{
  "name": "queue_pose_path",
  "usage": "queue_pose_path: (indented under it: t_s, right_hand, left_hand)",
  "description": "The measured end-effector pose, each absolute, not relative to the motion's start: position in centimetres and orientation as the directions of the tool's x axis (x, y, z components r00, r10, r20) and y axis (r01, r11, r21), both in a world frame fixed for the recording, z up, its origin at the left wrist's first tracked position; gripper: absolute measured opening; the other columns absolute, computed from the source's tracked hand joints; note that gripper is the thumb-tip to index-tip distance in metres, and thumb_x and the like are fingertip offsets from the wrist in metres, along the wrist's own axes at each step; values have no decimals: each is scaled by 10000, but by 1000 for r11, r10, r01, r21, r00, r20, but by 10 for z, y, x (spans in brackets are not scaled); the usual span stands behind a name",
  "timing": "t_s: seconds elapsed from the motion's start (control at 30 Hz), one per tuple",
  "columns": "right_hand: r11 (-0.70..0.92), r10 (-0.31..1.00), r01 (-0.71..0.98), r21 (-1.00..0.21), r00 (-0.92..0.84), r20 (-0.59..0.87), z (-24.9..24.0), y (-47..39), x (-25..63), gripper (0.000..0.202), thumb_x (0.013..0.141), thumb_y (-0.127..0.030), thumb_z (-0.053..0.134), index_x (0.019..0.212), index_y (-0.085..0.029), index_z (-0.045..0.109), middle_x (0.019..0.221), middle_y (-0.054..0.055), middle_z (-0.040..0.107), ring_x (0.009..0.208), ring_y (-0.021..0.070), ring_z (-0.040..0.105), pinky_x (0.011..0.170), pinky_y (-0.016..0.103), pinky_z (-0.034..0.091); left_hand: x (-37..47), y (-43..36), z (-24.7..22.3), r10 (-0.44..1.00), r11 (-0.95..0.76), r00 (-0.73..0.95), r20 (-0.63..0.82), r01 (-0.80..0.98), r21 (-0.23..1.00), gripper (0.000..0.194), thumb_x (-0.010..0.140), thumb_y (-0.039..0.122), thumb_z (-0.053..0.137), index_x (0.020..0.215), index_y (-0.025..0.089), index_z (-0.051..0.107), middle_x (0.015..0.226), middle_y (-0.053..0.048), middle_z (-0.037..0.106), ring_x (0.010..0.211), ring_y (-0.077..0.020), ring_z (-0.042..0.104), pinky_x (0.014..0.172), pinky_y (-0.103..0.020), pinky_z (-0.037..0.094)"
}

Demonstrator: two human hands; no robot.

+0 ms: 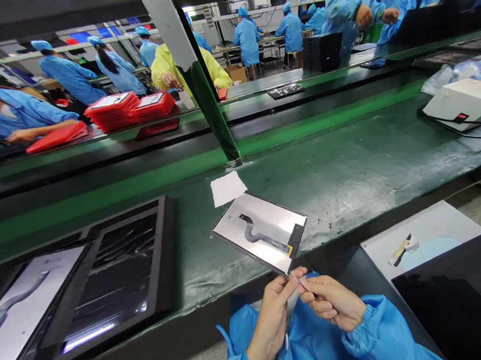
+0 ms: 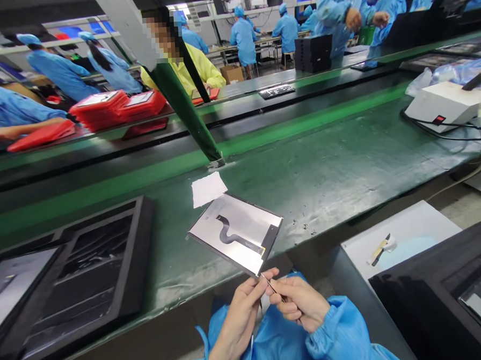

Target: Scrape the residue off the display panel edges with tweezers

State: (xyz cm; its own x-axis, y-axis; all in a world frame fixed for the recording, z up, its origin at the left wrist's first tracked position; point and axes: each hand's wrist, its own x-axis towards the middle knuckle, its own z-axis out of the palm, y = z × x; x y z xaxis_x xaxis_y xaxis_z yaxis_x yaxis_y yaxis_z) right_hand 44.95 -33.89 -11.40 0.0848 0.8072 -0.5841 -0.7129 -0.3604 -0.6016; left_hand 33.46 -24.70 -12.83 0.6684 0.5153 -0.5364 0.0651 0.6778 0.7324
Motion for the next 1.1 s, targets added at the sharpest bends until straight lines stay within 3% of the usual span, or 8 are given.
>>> queue_pose_path:
  t_s: [0.13,0.3,0.47,0.6,0.7,0.9,1.0,1.1]
  right_hand:
    - [-345,801,-725,-596,103,-589,-111,-339,445,596,572,-665,834,735,-178,531,566,-105,439,399,-4,195,356,141,119]
    - [-292,824,-513,-807,294,-484,-119,-348,440,590,699,-746,710,699,-210,465,553,-80,525,364,25,310,339,158,264]
    - [-330,825,-310,-892,364,-432,-126,-355,438,611,735,-814,615,755,-212,514,414,-137,337,343,46,260,330,162,230]
    - [-310,801,-461,-832,344,-489,-123,-352,433,669,665,-844,651,658,-199,474,483,-119,335,391,17,203,359,158,137]
    - [-308,779,-615,-726,274,-563,-121,-350,432,662,610,-793,750,733,-201,481,562,-111,417,412,2,172,373,147,108]
    - [-326,786,-704,-630,168,-595,-122,-351,436,668,570,-747,815,770,-216,462,582,-117,423,424,3,148,376,137,88]
    - [-303,789,-554,-775,311,-530,-125,-355,436,625,659,-794,716,765,-212,517,590,-90,449,424,26,237,376,149,184]
    - [-232,784,-182,-956,546,-294,-128,-361,433,505,804,-714,651,835,-210,651,706,-4,608,599,118,544,524,203,434]
  left_hand:
    - [337,-250,-135,531,701,652,-541,21,713,511,562,497,936,878,119,804,945,-140,757,1043,-293,668,950,-340,460]
    - [339,-254,-136,540,722,646,-539,-28,691,518,585,487,929,929,126,786,795,-75,728,778,-201,673,797,-308,491]
    - [342,-258,-134,588,709,618,-521,-85,700,475,575,485,937,842,130,769,784,-55,715,742,-158,628,786,-277,481]
    - [345,-259,-133,620,700,590,-517,-119,704,452,543,488,950,763,158,734,760,-29,706,731,-143,603,760,-257,475]
    - [344,-260,-132,622,698,592,-513,-123,705,429,545,469,955,746,167,726,747,-16,702,733,-137,605,765,-250,473]
    - [337,-259,-130,580,721,613,-536,-80,689,489,548,451,956,894,149,788,831,-79,765,838,-187,676,869,-291,473]
    - [334,-258,-128,575,724,613,-542,-72,687,543,534,479,954,941,154,800,896,-104,784,903,-220,696,904,-311,477]
    - [331,-257,-125,628,676,581,-519,-76,733,523,591,552,902,927,162,810,949,-120,789,946,-258,706,907,-335,492]
